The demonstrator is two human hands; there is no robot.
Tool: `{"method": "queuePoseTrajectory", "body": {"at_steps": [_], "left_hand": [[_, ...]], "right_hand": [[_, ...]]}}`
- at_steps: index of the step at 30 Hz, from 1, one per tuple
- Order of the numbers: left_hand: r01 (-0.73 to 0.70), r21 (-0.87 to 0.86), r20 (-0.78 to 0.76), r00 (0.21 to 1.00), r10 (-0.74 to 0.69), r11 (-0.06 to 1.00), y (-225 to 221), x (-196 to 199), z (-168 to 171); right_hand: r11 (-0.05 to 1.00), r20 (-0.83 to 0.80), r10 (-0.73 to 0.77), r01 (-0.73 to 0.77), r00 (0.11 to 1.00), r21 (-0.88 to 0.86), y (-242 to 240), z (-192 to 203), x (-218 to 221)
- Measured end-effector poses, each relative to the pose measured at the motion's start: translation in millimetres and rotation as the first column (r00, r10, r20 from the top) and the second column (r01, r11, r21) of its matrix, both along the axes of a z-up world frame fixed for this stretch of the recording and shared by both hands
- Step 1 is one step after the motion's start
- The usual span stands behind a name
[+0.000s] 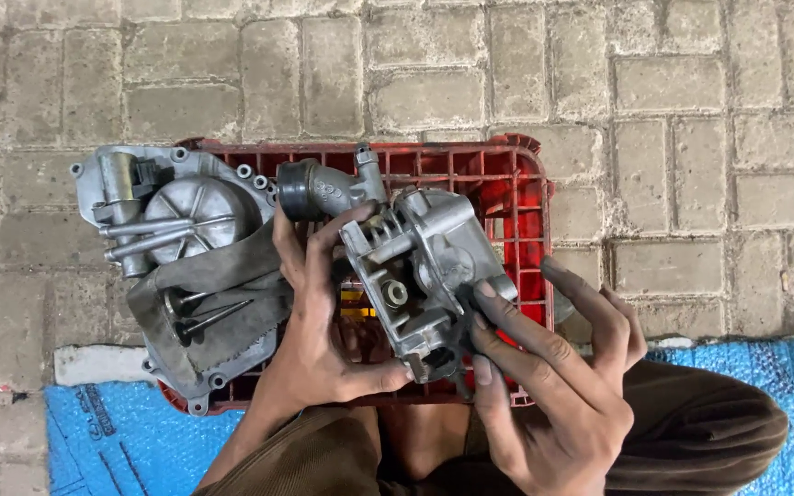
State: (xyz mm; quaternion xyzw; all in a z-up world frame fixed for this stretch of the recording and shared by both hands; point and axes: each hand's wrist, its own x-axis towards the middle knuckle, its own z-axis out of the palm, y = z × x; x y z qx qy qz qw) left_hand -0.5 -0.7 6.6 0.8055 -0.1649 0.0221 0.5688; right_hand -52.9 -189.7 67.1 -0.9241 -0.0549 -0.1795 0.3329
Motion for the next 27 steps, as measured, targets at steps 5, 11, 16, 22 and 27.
{"method": "queuePoseTrajectory", "body": {"at_steps": [5,11,16,22,27], "left_hand": [[0.014,0.031,0.053,0.998,-0.016,0.999,-0.4,-1.6,-2.4],[0.0,0.029,0.08,0.997,-0.002,1.0,-4.3,-2.1,-1.9],[0.02,0.043,0.15,0.988,-0.026,0.999,1.5,-3.9,-21.0],[0.019,-0.009,0.195,0.981,-0.017,1.0,1.7,-0.4,-23.4],[0.007,0.014,0.328,0.945,-0.011,1.0,0.9,0.9,-30.0]], "right_hand": [[0.999,-0.056,0.01,-0.008,0.998,0.038,0.6,-4.3,8.1],[0.999,-0.01,-0.044,0.044,0.999,0.011,-0.1,-3.3,8.1],[0.998,-0.025,-0.061,0.061,0.998,0.016,-15.3,-2.4,-5.8],[0.907,0.071,-0.205,0.163,0.976,0.387,-40.8,-31.6,-12.3],[0.863,0.142,-0.358,0.269,0.923,0.427,-55.5,-59.4,-3.9]]}}
